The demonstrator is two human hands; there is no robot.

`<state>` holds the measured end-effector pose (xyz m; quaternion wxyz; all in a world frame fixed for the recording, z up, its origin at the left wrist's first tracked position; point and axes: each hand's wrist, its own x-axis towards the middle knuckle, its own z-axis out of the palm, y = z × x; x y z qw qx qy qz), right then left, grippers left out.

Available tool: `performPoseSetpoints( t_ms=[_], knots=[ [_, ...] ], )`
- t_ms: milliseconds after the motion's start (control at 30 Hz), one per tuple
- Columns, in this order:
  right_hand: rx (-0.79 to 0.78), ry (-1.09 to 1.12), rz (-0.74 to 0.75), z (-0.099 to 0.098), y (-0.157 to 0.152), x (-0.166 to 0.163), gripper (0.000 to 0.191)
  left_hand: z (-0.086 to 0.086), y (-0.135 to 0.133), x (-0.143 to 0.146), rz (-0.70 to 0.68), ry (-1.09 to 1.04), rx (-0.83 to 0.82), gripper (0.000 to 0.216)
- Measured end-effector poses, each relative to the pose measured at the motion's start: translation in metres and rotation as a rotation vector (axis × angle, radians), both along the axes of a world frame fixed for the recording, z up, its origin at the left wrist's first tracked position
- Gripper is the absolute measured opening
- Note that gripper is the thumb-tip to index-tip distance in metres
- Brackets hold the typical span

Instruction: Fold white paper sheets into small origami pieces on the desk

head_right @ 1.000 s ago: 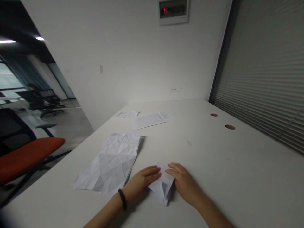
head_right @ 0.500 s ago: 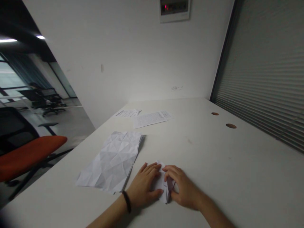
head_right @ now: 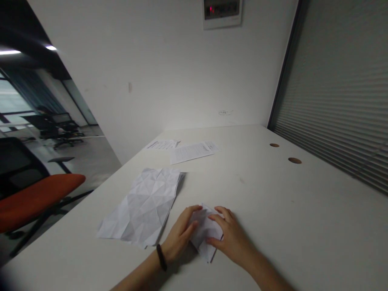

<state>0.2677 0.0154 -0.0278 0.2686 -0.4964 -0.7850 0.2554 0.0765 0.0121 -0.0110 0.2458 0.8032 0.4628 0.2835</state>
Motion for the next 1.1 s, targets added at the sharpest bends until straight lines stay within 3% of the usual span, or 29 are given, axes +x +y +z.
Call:
performPoseSetpoints(
  t_ms=[133, 233, 333, 433, 500, 600, 733, 833, 933, 1100],
  knots=[
    [-0.027, 0.187, -0.101, -0.009, 0.004, -0.001, 0.046, -0.001, -0.009, 0.0, -0.137, 0.261, 0.068, 0.078],
    [-0.17, 0.533, -0.092, -0.011, 0.008, -0.002, 0.053, -0.009, -0.012, 0.003, -0.157, 0.336, 0.085, 0.076],
    [-0.327, 0.759, 0.052, -0.005, 0.005, -0.003, 0.053, -0.016, -0.008, 0.004, -0.115, 0.253, 0.079, 0.079],
    [-0.232, 0.563, 0.169, 0.004, -0.005, -0.008, 0.048, -0.019, -0.001, 0.006, -0.033, 0.041, 0.094, 0.082],
    [-0.107, 0.342, 0.124, 0.007, -0.013, -0.012, 0.059, -0.018, 0.001, 0.007, 0.017, -0.119, 0.13, 0.082],
    [0.008, 0.185, 0.102, 0.006, -0.018, -0.015, 0.064, -0.009, 0.0, 0.006, 0.019, -0.251, 0.221, 0.077],
    [0.282, 0.133, 0.083, 0.005, -0.008, -0.005, 0.065, 0.007, -0.004, -0.001, -0.051, -0.209, 0.306, 0.054],
    [0.464, 0.013, -0.017, 0.007, -0.001, 0.005, 0.061, 0.013, -0.007, -0.006, -0.046, -0.105, 0.321, 0.052],
    [0.443, -0.128, -0.028, 0.009, -0.003, 0.005, 0.053, 0.013, -0.006, -0.006, -0.106, 0.021, 0.324, 0.051],
    [0.22, -0.131, 0.169, 0.007, -0.008, 0.0, 0.051, 0.0, -0.002, -0.002, -0.254, 0.171, 0.149, 0.058]
  ],
)
